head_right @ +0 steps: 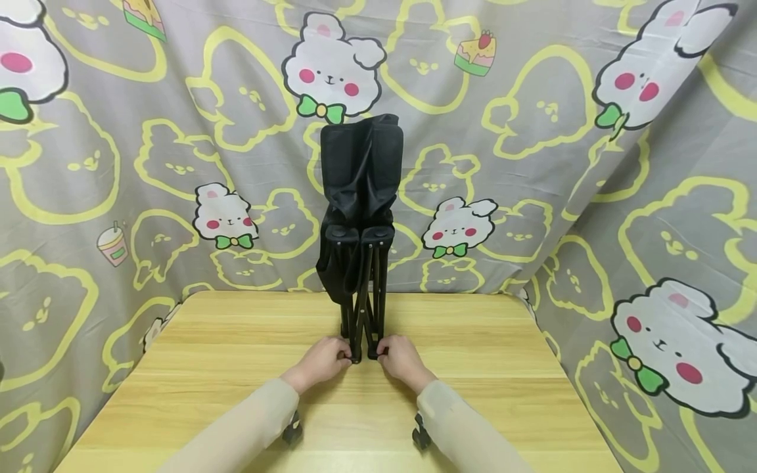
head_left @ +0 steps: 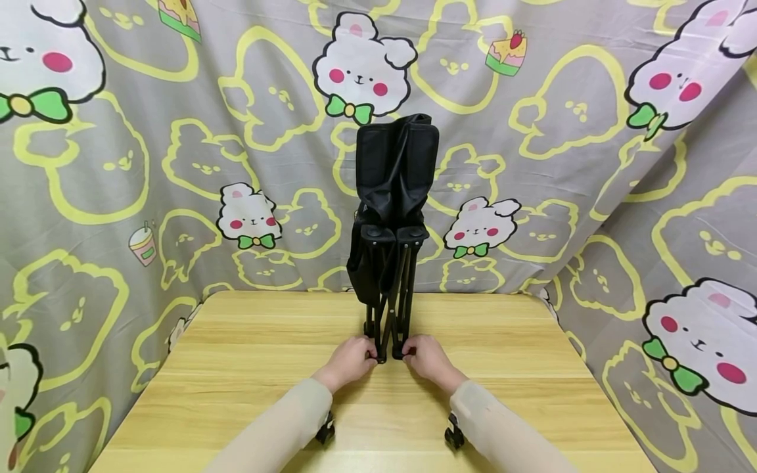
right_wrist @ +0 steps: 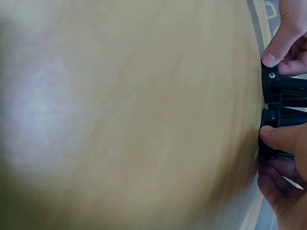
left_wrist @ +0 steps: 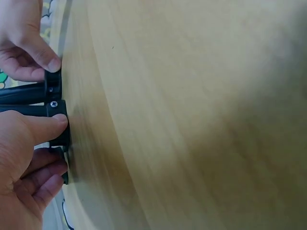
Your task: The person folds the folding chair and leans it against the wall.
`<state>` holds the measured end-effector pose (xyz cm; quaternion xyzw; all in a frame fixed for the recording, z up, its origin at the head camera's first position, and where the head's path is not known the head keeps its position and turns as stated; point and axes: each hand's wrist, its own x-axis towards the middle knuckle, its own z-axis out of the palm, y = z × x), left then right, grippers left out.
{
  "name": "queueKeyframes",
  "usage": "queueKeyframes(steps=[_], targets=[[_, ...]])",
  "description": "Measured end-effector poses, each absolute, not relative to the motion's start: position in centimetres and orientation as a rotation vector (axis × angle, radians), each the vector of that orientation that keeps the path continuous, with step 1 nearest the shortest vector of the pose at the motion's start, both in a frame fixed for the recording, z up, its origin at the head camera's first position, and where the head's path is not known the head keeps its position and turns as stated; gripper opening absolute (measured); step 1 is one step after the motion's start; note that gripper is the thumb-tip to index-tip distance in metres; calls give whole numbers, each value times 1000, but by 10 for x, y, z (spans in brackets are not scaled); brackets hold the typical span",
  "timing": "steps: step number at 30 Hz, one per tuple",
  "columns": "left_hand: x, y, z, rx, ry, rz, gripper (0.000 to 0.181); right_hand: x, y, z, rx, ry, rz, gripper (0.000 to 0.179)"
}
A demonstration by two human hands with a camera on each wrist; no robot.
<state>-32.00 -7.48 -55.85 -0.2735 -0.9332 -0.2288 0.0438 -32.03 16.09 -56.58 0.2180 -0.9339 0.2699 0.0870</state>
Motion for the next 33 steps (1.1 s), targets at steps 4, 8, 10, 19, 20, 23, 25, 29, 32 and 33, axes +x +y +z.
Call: queueKeyframes(steps=[4, 8, 10, 19, 20, 23, 25, 29, 32, 33], targets=[[-323, -74, -558, -838, -2843, -704, 3, -324, 160, -565, 623, -2792, 814, 12], [-326, -74, -557, -839, -2835, -691, 4, -328, 159, -566, 612, -2790, 805, 12], [-328, -73, -557, -834, -2838, -684, 4, -330, 159, -566, 607, -2785, 804, 13], [-339, -72, -557, -788, -2852, -714, 7, -340, 158, -567, 586, -2783, 821, 12], [-340, -72, -557, -786, -2853, -709, 7, -341, 158, -566, 584, -2785, 821, 12], [-344, -71, -557, -786, -2852, -693, 7, -345, 156, -566, 575, -2794, 821, 12], [-347, -71, -557, -775, -2861, -694, 7, -348, 156, -565, 571, -2799, 818, 11], [-350, -70, -558, -748, -2876, -712, 7, -352, 154, -564, 558, -2812, 818, 10], [-353, -69, -558, -726, -2883, -729, 6, -354, 154, -562, 535, -2827, 817, 10], [-354, -68, -558, -718, -2887, -731, 5, -355, 153, -562, 527, -2832, 819, 10]])
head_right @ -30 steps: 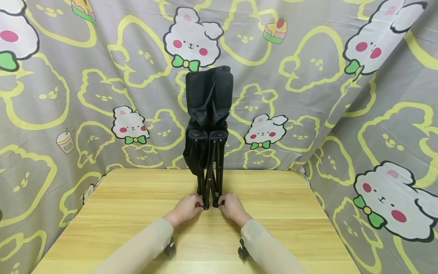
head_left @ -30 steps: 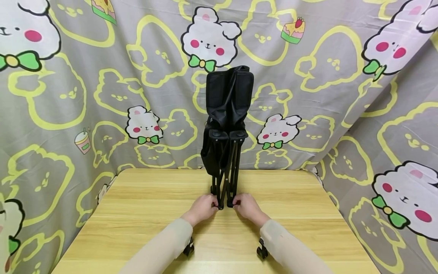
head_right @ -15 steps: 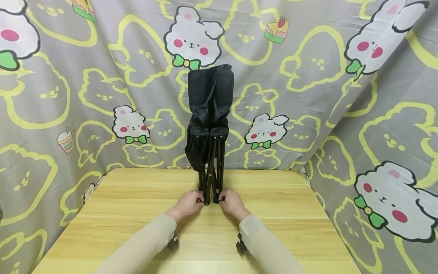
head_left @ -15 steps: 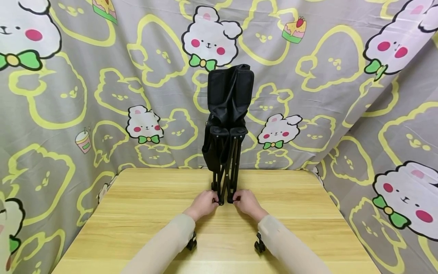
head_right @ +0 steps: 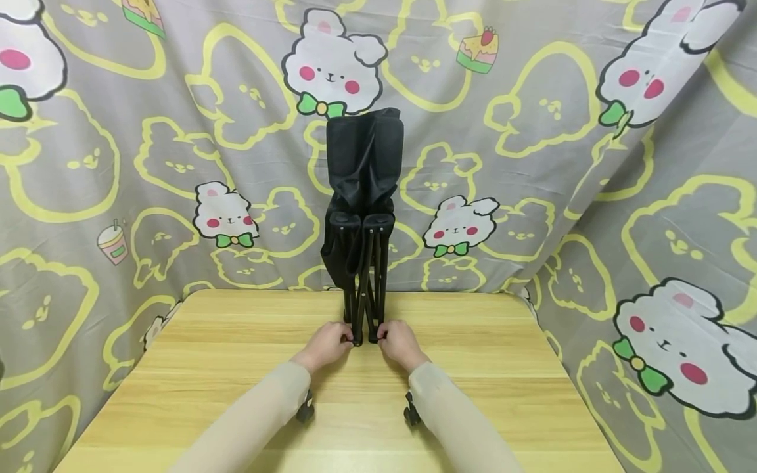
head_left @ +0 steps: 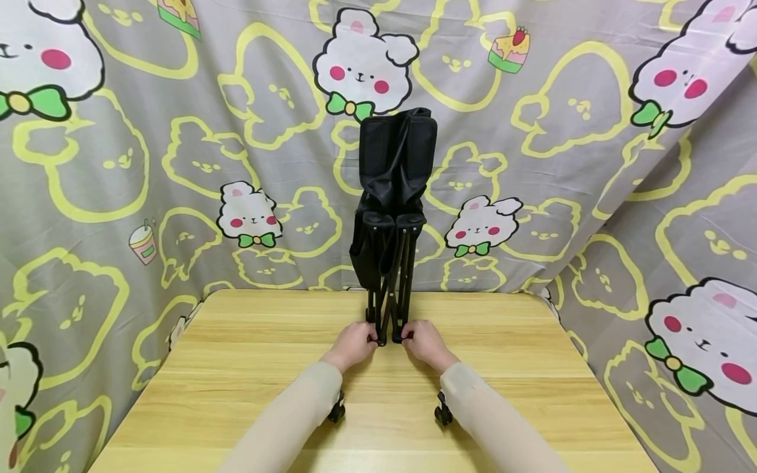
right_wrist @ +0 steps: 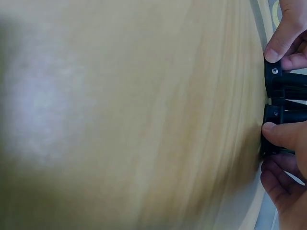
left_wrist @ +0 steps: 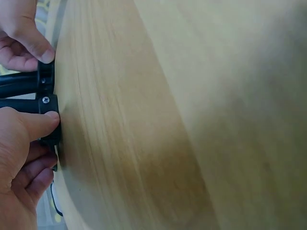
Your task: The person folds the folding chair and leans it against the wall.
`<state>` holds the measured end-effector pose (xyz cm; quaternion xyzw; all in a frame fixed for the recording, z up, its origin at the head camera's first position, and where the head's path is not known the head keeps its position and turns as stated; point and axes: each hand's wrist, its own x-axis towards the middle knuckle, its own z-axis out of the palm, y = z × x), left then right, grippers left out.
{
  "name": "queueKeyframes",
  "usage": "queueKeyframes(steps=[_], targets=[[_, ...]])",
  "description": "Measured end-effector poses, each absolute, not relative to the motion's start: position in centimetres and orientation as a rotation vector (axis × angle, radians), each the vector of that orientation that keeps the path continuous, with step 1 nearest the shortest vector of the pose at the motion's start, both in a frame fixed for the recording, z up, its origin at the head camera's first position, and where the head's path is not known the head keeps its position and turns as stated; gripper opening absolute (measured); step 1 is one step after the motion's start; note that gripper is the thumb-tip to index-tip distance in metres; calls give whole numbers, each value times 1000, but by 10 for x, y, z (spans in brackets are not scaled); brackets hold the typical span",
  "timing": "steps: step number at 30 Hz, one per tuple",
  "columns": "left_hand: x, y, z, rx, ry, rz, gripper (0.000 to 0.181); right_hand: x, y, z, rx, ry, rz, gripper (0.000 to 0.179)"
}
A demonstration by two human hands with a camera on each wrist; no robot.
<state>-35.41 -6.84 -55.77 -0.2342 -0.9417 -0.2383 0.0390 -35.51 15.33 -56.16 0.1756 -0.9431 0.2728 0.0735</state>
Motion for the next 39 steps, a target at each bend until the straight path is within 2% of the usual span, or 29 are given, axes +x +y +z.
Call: queueKeyframes(steps=[39], targets=[[-387, -54, -552, -522, -2977, -611, 5, -393, 146, -564, 344, -2885, 851, 9]])
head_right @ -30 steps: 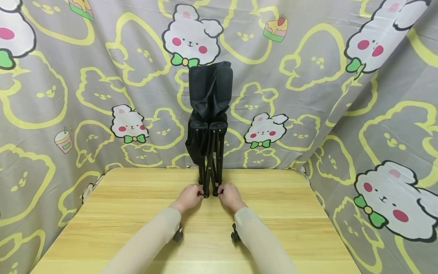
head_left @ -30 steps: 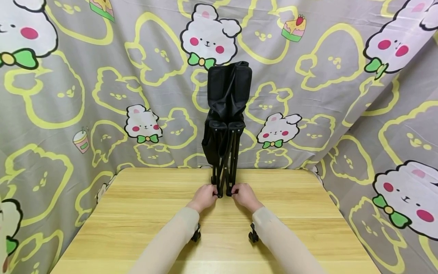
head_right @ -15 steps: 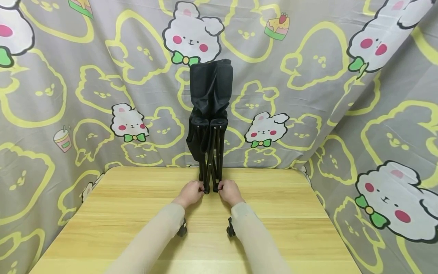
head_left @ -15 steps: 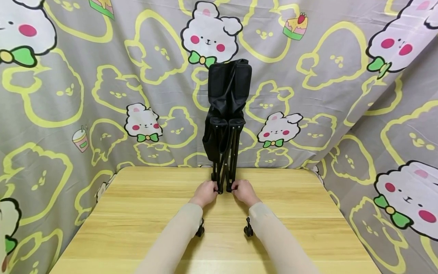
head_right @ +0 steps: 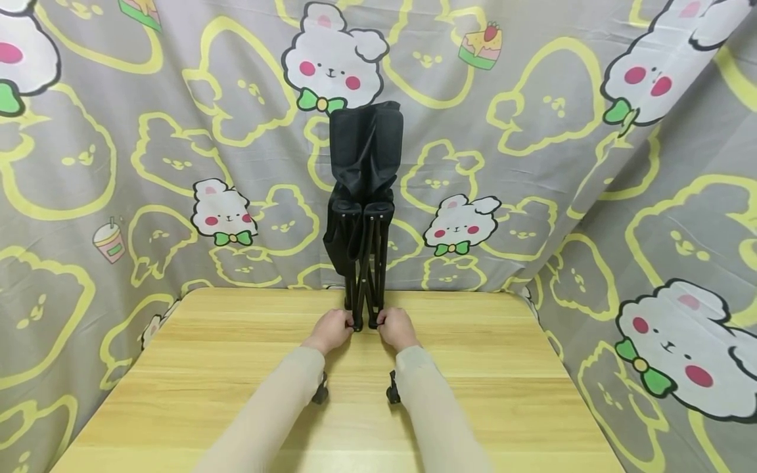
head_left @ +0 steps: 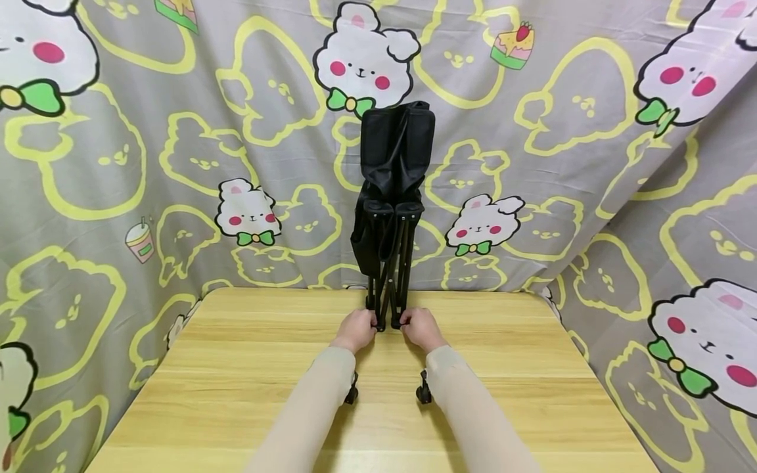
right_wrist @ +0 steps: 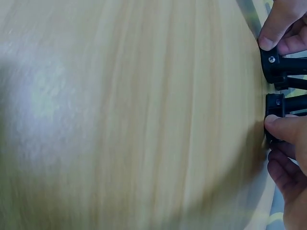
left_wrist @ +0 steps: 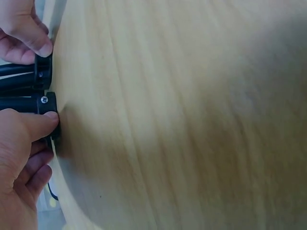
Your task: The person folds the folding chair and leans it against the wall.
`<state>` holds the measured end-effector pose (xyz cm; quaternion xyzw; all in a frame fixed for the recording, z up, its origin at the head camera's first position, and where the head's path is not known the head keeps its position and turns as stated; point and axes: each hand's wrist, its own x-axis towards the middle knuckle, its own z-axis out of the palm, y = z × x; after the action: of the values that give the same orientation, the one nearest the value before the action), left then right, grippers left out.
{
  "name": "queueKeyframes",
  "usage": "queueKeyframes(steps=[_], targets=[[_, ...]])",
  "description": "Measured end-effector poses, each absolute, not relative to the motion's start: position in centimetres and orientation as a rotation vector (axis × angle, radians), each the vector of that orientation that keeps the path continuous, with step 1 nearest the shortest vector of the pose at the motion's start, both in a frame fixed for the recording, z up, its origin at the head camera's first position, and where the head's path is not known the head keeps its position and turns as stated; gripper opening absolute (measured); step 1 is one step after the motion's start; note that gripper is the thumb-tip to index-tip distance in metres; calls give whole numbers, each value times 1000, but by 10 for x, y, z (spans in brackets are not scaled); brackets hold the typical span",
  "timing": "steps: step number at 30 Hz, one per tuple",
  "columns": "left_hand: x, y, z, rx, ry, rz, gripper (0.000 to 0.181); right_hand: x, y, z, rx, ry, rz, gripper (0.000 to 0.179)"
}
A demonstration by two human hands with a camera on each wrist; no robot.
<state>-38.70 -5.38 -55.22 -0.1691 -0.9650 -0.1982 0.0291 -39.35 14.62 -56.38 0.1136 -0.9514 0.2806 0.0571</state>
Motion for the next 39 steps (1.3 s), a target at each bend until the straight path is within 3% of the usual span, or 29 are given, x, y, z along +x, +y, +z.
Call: queueKeyframes(steps=[27, 39], targets=[[-391, -51, -558, -420, -2954, -798, 6, -392, 145, -564, 273, -2861, 925, 6], [-396, -57, -547, -580, -2951, -726, 4, -398, 147, -559, 270, -2941, 875, 5]])
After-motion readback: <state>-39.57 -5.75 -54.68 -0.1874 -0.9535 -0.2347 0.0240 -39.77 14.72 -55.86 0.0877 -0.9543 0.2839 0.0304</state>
